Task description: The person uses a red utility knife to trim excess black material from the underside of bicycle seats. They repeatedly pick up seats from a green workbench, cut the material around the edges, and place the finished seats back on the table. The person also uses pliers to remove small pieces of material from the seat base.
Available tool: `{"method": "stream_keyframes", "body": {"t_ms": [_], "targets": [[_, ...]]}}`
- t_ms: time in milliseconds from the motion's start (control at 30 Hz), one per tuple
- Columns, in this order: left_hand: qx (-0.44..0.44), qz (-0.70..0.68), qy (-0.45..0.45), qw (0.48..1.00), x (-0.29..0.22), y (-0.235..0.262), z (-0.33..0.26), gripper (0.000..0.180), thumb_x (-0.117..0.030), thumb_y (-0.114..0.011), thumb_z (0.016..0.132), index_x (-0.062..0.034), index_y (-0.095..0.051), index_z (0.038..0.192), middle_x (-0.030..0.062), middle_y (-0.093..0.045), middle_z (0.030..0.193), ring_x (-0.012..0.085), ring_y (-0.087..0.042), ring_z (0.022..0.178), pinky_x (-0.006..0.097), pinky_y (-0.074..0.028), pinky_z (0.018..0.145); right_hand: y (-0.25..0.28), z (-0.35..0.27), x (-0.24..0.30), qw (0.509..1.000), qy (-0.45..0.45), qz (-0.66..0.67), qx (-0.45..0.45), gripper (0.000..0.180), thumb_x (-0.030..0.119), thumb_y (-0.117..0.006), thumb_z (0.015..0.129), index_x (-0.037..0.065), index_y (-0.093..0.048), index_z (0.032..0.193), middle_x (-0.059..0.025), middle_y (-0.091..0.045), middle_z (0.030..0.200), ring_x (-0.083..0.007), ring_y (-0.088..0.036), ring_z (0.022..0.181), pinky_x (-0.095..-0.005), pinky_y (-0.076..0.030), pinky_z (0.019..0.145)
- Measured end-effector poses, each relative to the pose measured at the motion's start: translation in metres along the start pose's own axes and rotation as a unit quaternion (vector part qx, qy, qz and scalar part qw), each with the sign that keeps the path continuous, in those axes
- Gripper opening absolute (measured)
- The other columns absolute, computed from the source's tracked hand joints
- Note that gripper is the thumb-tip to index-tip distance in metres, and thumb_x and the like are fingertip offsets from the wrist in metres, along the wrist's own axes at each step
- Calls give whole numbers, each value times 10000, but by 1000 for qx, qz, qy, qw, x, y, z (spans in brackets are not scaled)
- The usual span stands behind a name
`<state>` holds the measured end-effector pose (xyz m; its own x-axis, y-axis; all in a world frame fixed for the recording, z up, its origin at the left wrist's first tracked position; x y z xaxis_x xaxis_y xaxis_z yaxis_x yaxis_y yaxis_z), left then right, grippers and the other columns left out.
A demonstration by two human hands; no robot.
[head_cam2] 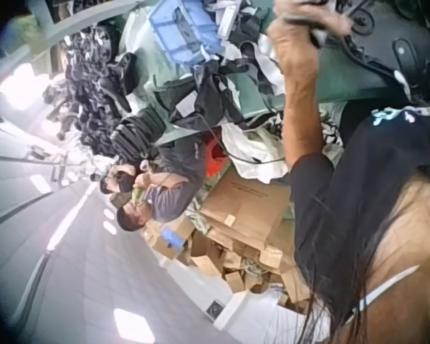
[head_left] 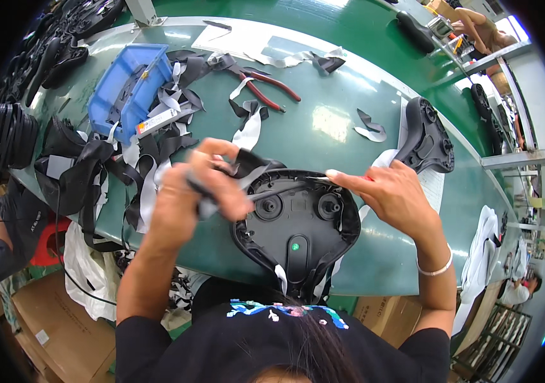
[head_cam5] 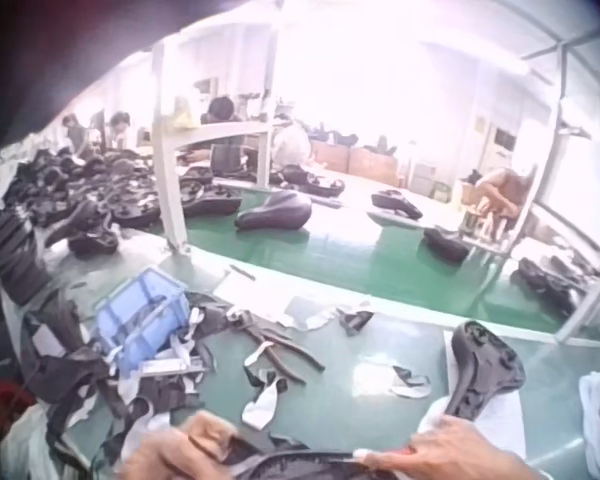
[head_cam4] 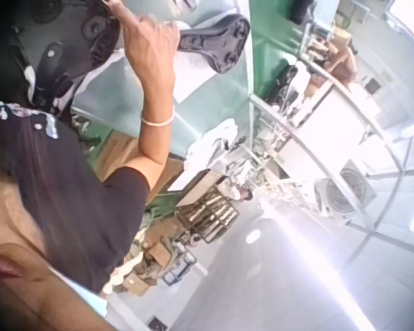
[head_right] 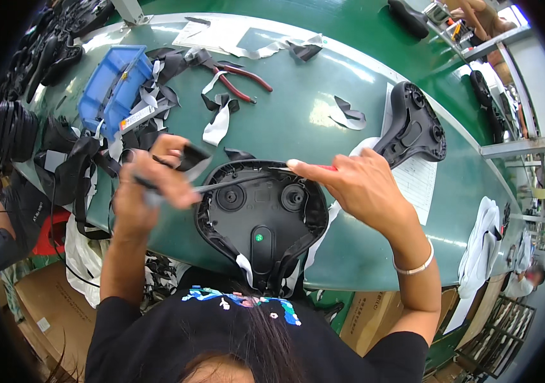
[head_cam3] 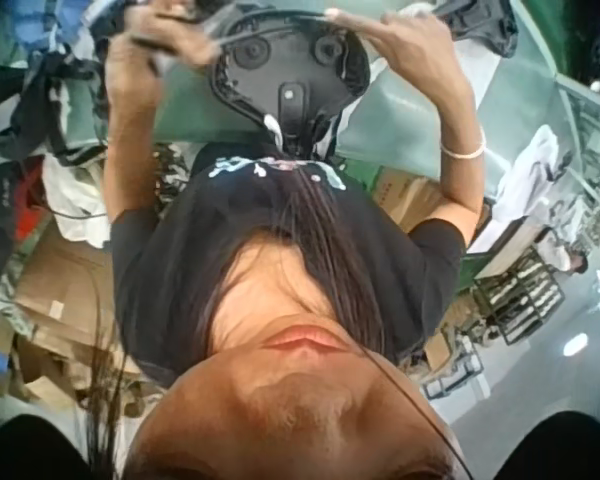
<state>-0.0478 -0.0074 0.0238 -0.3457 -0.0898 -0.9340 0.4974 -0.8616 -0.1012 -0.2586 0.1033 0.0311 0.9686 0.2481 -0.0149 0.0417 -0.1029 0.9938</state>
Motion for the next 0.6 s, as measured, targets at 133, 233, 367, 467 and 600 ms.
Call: {"method": "stream_keyframes", "body": {"t_ms": [133, 233, 367, 467, 600], "targets": [[-217, -283, -139, 924, -56, 98, -10, 543, -303, -283, 999, 15, -584, 678, 214, -604, 824, 295, -465, 956, 480, -312, 967, 1, -44, -2, 991, -128, 24, 36, 488, 144, -602, 846, 281, -532, 1309, -41, -466, 551, -231, -460, 495, -361, -349, 531], [-82, -477, -193, 854, -91, 116, 5, 259, -132, -471, 905, 4, -543, 697, 144, -557, 749, 227, -483, 824, 374, -417, 844, -2, -78, 23, 985, -169, 23, 15, 520, 144, -628, 819, 239, -521, 1319, -52, -467, 525, -238, -458, 439, -367, -349, 467], [-53, -173, 78, 980, 23, 90, 41, 134, -139, -526, 862, -29, -575, 921, 86, -555, 718, 191, -544, 602, 307, -457, 557, -1, -84, 33, 976, -212, 46, -5, 506, 134, -630, 817, 222, -531, 1305, -52, -472, 514, -230, -456, 408, -358, -336, 424], [276, 586, 54, 760, 61, -22, 70, 271, -287, -687, 732, -67, -652, 886, 142, -605, 973, 307, -550, 893, 387, -424, 780, 8, -70, 30, 982, -187, 12, 4, 488, 145, -626, 825, 213, -533, 1299, -56, -481, 515, -237, -458, 410, -357, -337, 423], [322, 274, -85, 902, 42, -70, 77, 186, -203, -731, 730, -44, -651, 783, 72, -599, 1155, 282, -489, 1144, 392, -332, 992, 6, -64, 18, 977, -201, 72, -17, 493, 150, -616, 832, 208, -519, 1311, -59, -477, 518, -237, -460, 409, -358, -337, 425]]}}
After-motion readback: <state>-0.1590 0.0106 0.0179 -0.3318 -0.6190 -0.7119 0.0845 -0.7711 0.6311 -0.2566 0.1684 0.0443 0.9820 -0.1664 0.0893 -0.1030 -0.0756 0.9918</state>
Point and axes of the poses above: each hand's wrist, its own z-axis towards the middle knuckle, its own y-axis out of the back of the hand, x = y × z, the point moved 7 cm from there along z, towards the middle knuckle
